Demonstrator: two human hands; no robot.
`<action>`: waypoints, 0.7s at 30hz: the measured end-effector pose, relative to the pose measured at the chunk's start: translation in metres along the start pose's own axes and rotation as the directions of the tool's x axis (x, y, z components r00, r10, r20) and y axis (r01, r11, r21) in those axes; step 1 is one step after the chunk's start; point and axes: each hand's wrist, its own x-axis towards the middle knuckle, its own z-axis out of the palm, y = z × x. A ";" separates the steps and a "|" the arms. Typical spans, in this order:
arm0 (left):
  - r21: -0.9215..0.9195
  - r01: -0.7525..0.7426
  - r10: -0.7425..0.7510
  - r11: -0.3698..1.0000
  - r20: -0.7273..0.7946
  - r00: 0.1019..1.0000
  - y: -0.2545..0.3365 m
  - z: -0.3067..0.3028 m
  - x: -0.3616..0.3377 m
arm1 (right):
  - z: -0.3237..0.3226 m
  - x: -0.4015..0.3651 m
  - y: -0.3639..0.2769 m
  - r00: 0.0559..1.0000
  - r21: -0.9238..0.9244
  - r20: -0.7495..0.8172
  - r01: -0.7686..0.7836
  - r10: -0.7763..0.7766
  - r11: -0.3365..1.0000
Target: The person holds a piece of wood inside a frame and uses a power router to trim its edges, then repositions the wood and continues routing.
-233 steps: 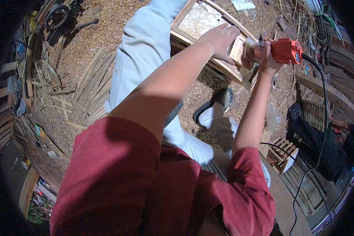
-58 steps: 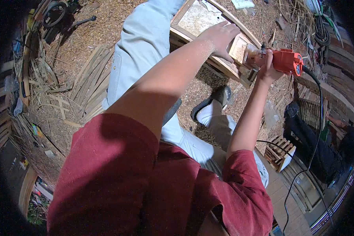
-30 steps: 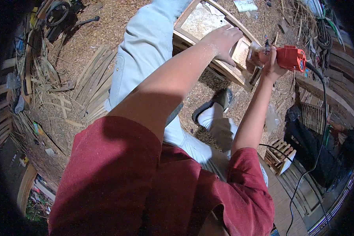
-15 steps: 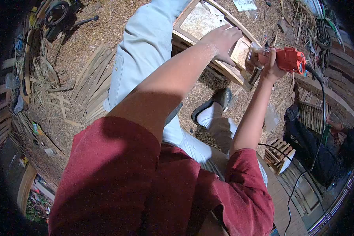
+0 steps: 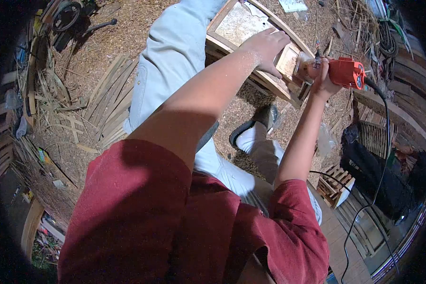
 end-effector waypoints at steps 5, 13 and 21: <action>0.003 -0.001 0.001 1.000 -0.020 1.000 0.000 0.003 0.000 | 0.000 -0.006 -0.009 0.999 0.071 -0.018 -0.031 0.032 0.997; 0.005 -0.002 0.002 1.000 -0.006 1.000 -0.002 0.004 0.002 | -0.005 -0.009 -0.007 1.000 0.067 -0.022 -0.017 0.019 0.998; 0.021 0.002 -0.003 1.000 0.021 1.000 0.000 0.000 0.001 | 0.002 -0.008 -0.016 0.996 0.184 -0.080 -0.018 0.033 0.983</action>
